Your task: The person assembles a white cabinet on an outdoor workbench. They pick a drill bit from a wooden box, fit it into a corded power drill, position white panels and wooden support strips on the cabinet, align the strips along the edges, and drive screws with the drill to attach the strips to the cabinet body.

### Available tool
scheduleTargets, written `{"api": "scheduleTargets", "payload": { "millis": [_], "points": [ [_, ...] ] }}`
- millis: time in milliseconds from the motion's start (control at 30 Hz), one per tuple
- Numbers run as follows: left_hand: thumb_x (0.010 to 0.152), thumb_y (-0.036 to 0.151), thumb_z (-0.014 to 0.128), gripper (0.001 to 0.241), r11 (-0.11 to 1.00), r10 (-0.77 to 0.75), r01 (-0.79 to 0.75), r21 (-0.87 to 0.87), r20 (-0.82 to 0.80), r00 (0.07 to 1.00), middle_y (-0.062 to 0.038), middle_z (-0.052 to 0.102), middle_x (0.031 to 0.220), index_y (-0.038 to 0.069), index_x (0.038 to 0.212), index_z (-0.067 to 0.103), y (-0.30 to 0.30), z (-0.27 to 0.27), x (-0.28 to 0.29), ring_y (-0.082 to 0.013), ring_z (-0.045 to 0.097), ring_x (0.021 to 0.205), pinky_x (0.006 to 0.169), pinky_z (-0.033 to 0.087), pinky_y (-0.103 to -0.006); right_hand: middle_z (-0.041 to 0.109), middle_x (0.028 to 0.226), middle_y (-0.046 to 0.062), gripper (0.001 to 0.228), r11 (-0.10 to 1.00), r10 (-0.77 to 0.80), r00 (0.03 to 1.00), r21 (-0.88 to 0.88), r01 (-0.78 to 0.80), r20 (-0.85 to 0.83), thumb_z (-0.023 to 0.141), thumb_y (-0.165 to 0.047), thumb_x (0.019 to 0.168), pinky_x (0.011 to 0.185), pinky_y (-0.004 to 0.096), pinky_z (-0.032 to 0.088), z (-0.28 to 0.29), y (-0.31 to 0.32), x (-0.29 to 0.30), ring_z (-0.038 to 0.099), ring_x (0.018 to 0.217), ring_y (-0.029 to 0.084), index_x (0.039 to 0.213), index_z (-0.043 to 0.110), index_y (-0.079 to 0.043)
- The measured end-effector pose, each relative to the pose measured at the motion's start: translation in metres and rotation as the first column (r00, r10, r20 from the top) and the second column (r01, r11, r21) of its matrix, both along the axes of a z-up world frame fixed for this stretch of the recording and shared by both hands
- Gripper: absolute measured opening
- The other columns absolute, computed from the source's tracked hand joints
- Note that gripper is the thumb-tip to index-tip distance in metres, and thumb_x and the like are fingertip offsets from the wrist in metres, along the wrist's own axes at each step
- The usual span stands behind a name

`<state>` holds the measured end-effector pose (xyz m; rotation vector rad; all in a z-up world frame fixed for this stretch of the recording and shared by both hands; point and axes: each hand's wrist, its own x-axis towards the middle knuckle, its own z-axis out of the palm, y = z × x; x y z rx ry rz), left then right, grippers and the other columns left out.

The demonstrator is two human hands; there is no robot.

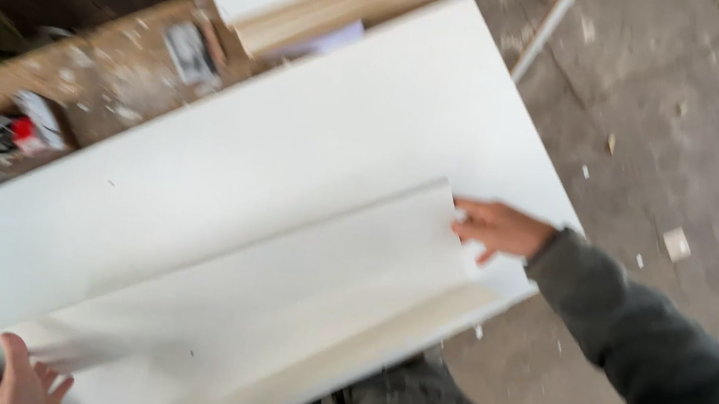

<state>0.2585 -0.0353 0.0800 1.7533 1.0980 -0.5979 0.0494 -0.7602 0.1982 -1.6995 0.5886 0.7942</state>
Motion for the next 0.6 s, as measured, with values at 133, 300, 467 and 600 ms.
{"api": "scheduleTargets", "payload": {
  "millis": [133, 300, 467, 600],
  "points": [
    [0.09, 0.089, 0.026, 0.111, 0.982, -0.086, 0.1, -0.162, 0.09, 0.992, -0.012, 0.02, 0.168, 0.008, 0.164, 0.012, -0.044, 0.036, -0.018, -0.0278, 0.015, 0.158, 0.128, 0.007, -0.0496, 0.065, 0.134, 0.015, 0.068, 0.995, 0.084, 0.992, -0.056, -0.079, 0.094, 0.055, -0.029, 0.097, 0.085, 0.04, 0.064, 0.003, -0.007, 0.002, 0.066, 0.119, 0.022, 0.158, 0.032, -0.01],
    [0.097, 0.082, 0.031, 0.106, 0.975, 0.011, 0.04, -0.217, 0.226, 0.974, -0.015, 0.019, 0.165, 0.002, 0.162, 0.006, -0.061, 0.033, -0.031, -0.0292, 0.011, 0.159, 0.129, 0.006, -0.0482, 0.059, 0.142, 0.023, 0.078, 0.996, 0.013, 1.0, -0.087, -0.013, 0.005, 0.056, -0.045, 0.098, 0.108, 0.043, 0.052, 0.001, 0.005, 0.009, 0.065, 0.128, 0.032, 0.155, 0.029, 0.0],
    [0.102, 0.071, 0.045, 0.083, 0.969, 0.132, -0.046, -0.242, 0.352, 0.927, -0.011, 0.033, 0.155, 0.004, 0.148, 0.028, -0.036, -0.008, -0.039, -0.0242, 0.022, 0.157, 0.13, 0.012, -0.0471, 0.043, 0.159, 0.017, 0.077, 0.996, -0.076, 0.991, 0.048, 0.071, 0.114, 0.044, -0.06, 0.098, 0.114, 0.047, 0.045, -0.013, 0.01, 0.012, 0.037, 0.15, 0.029, 0.152, 0.039, -0.006],
    [0.113, 0.055, 0.067, 0.046, 0.887, 0.327, -0.053, -0.458, 0.542, 0.774, -0.002, 0.054, 0.125, 0.012, 0.119, 0.053, -0.001, -0.055, -0.053, -0.0211, 0.055, 0.141, 0.13, 0.039, -0.0445, 0.031, 0.163, 0.013, 0.063, 0.944, -0.271, 0.955, 0.229, 0.239, 0.122, 0.034, -0.056, 0.104, 0.121, 0.045, 0.038, -0.054, 0.004, 0.004, 0.028, 0.154, 0.026, 0.151, 0.036, -0.014]
  ]
}}
